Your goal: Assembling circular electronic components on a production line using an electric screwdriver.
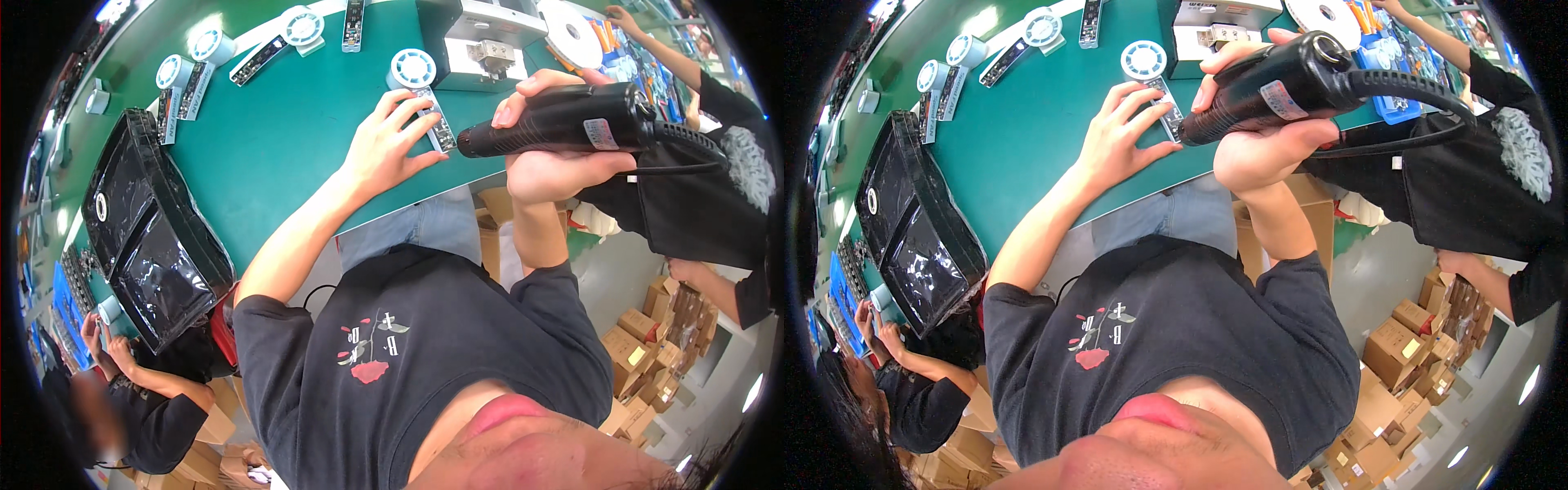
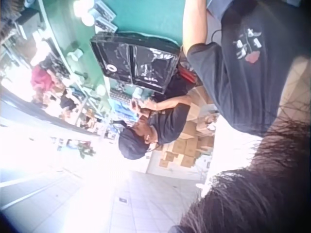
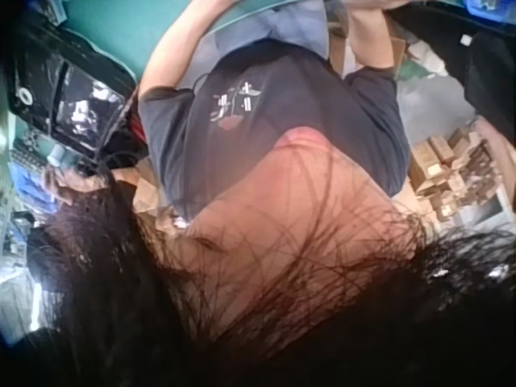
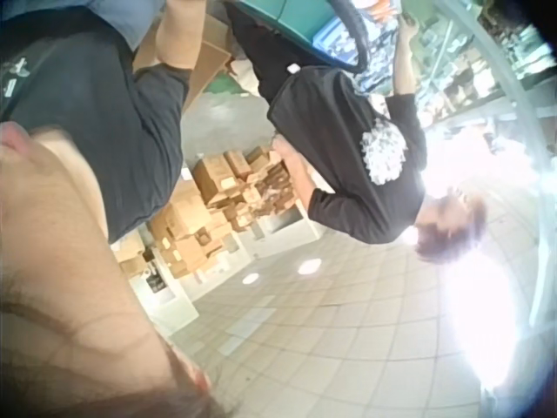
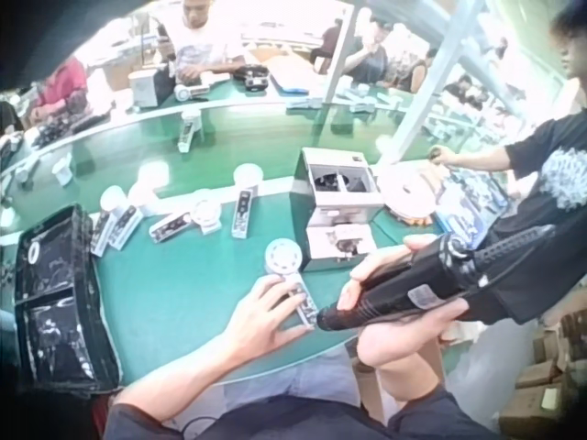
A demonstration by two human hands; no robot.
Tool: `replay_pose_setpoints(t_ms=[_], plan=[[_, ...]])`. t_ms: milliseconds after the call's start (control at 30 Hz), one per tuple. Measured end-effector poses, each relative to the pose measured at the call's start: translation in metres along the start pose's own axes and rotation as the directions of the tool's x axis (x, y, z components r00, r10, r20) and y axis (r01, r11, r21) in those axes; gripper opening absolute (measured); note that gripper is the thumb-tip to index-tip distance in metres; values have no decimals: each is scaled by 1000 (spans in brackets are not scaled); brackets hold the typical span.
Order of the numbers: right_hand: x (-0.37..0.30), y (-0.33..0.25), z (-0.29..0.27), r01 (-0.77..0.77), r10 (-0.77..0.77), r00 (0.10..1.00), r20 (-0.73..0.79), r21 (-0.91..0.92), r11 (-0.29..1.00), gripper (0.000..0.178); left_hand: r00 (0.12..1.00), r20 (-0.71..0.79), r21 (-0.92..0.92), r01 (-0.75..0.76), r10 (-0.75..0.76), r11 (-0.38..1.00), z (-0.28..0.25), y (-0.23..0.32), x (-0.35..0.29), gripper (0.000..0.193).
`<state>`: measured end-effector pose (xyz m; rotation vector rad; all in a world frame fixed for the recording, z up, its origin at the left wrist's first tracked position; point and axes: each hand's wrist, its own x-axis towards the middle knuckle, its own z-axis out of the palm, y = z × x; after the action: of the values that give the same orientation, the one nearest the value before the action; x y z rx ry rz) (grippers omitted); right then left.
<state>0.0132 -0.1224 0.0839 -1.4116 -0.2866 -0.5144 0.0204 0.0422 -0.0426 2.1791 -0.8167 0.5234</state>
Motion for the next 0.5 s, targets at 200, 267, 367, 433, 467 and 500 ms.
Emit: replay_pose_setpoints(t_ms=[200, 267, 367, 433, 467, 500], plan=[[-2, 1, 3, -5, 5, 1000, 2, -22, 1000, 101, 1000, 2, 8, 1, -1, 1000, 0, -1, -1, 59], [-3, -2, 5, 5, -5, 1000, 2, -65, 998, 102, 1000, 4, 12, 1, -1, 1000, 1, -1, -1, 59], [-3, 0, 2, -13, 14, 1000, 12, -31, 999, 102, 1000, 2, 7, -6, 6, 1000, 0, -1, 0, 59], [-3, 0, 2, -10, 11, 1000, 20, -48, 999, 103, 1000, 2, 3, -3, 3, 1000, 0, -1, 0, 59], [-4, -1, 2, -1, 3, 1000, 25, -76, 997, 103, 1000, 3, 3, -3, 3, 1000, 0, -1, 0, 59], [-4, 0, 2, -2, 4, 1000, 25, -76, 997, 103, 1000, 6, 2, 3, -3, 1000, 0, -1, 0, 59]])
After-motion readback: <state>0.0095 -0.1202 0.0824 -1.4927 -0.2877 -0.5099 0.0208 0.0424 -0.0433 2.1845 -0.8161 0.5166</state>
